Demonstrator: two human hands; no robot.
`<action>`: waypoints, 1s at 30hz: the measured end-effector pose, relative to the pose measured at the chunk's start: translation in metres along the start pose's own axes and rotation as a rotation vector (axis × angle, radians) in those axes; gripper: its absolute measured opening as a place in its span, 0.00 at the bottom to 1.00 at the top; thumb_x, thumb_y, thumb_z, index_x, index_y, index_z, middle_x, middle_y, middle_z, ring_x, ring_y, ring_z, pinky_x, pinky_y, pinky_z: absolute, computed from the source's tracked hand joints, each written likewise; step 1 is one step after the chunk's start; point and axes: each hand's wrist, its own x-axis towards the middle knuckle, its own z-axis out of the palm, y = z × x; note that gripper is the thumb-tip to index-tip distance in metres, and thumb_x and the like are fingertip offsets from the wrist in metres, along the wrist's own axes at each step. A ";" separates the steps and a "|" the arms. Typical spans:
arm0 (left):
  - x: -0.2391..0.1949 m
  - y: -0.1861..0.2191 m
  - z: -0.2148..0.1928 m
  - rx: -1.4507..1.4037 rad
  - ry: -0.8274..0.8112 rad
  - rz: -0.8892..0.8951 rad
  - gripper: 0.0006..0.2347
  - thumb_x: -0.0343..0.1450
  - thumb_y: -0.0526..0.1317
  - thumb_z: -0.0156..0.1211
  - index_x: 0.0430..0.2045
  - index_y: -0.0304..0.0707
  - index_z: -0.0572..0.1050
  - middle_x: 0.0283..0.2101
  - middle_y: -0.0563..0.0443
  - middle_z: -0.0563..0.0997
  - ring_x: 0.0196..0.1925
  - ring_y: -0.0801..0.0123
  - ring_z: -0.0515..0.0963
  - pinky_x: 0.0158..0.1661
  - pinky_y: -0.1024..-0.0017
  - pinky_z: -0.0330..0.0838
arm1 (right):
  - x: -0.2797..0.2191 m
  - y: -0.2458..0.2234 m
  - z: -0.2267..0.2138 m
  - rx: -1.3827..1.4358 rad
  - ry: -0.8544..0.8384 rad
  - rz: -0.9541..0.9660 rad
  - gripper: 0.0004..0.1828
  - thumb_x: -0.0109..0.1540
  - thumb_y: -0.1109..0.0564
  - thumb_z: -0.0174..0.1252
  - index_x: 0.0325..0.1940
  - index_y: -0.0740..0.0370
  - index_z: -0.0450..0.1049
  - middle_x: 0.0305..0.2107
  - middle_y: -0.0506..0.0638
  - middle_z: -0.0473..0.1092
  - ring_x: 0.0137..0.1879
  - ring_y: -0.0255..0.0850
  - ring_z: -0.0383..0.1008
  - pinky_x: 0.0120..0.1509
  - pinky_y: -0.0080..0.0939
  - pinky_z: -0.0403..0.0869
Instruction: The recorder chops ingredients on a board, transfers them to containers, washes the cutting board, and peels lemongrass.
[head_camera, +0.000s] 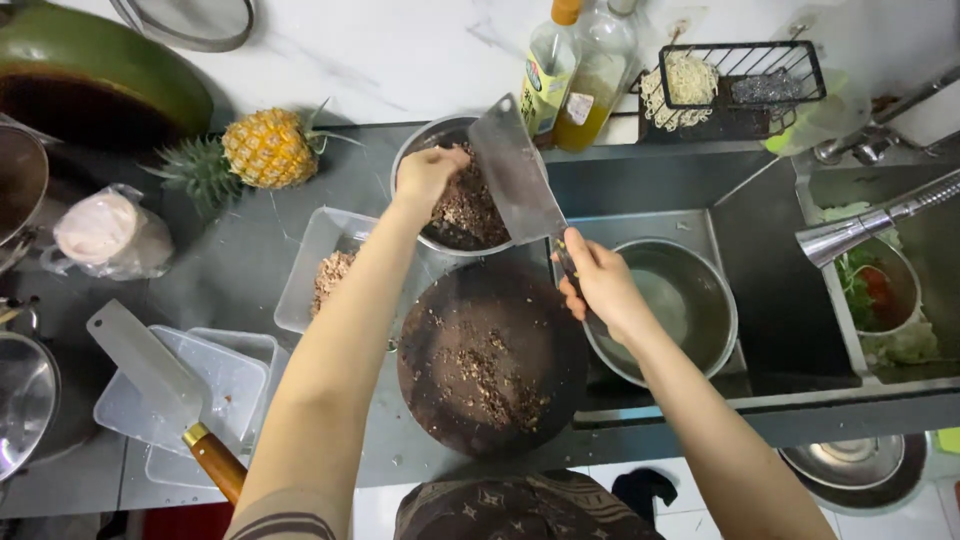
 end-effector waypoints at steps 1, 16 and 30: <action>-0.010 0.013 0.004 -0.001 0.000 -0.004 0.17 0.69 0.47 0.56 0.47 0.43 0.81 0.55 0.49 0.83 0.48 0.58 0.80 0.51 0.60 0.74 | -0.003 -0.001 -0.003 0.000 -0.001 0.004 0.27 0.69 0.35 0.47 0.44 0.63 0.72 0.15 0.48 0.63 0.15 0.35 0.60 0.20 0.37 0.61; -0.234 -0.006 0.006 0.625 0.372 0.518 0.04 0.68 0.34 0.66 0.33 0.33 0.81 0.34 0.43 0.81 0.33 0.60 0.83 0.37 0.66 0.76 | -0.117 0.126 -0.109 -0.895 0.218 -0.303 0.25 0.64 0.40 0.57 0.55 0.60 0.79 0.23 0.56 0.77 0.22 0.39 0.76 0.29 0.37 0.73; -0.313 -0.087 -0.003 0.567 0.566 0.283 0.05 0.69 0.32 0.66 0.36 0.32 0.82 0.35 0.44 0.81 0.33 0.63 0.83 0.38 0.68 0.77 | -0.102 0.123 -0.062 -1.068 -0.009 -0.627 0.26 0.62 0.37 0.58 0.56 0.55 0.76 0.35 0.61 0.79 0.31 0.56 0.81 0.34 0.51 0.78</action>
